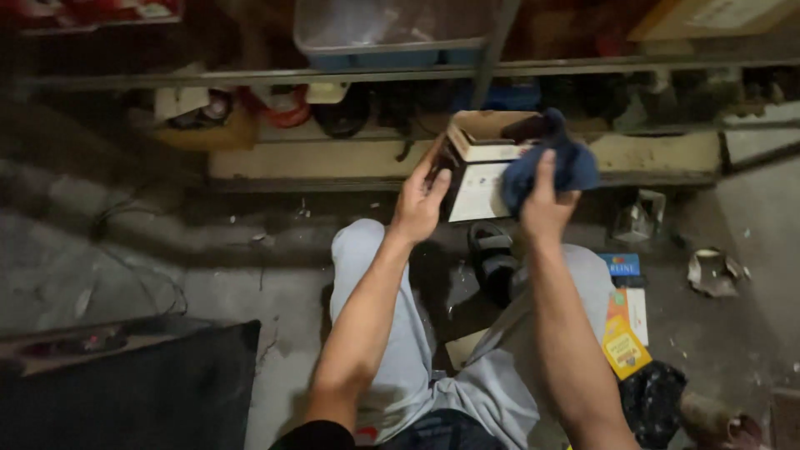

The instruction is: The person cleans and wipes down boxes of spare parts on a storage rack.

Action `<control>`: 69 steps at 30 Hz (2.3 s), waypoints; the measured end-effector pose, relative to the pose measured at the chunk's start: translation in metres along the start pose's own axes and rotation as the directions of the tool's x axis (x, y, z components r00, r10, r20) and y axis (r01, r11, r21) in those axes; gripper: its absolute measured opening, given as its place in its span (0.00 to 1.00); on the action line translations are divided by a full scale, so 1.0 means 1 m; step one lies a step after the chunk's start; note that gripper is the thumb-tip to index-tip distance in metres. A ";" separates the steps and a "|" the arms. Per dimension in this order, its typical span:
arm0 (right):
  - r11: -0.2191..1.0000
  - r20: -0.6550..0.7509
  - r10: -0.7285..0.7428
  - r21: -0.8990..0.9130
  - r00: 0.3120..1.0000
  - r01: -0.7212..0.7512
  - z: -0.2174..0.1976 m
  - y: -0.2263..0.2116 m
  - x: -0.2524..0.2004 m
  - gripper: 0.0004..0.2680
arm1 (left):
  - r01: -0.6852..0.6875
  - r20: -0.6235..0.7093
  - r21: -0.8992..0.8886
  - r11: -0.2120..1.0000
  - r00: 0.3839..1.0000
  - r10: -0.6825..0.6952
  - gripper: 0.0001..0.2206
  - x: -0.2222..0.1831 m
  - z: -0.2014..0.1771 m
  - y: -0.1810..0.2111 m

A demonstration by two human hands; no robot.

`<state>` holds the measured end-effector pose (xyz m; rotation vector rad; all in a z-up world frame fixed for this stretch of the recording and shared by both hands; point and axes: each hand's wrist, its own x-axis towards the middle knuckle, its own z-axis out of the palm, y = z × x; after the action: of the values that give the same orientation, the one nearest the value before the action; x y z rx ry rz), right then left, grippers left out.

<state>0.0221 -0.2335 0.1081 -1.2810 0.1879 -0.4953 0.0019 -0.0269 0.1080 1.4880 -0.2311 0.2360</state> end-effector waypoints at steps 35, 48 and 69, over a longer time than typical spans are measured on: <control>0.888 0.129 0.349 0.271 0.928 -0.372 -0.006 0.028 -0.018 0.16 | 0.047 -0.380 -0.102 0.994 0.921 -0.083 0.24 -0.005 0.000 -0.071; 0.790 0.320 -0.380 -0.375 0.868 0.484 0.020 -0.009 -0.044 0.16 | -0.083 -0.149 -0.126 0.989 0.987 0.064 0.51 -0.004 0.016 -0.030; 0.911 0.393 -0.267 -0.196 0.880 0.364 0.013 -0.021 -0.044 0.13 | -0.038 0.001 -0.495 0.868 0.999 0.044 0.47 -0.008 0.001 -0.008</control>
<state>-0.0166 -0.2064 0.1256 -1.6553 -0.2815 -0.5167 -0.0031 -0.0284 0.0984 0.9726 -0.3078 0.1838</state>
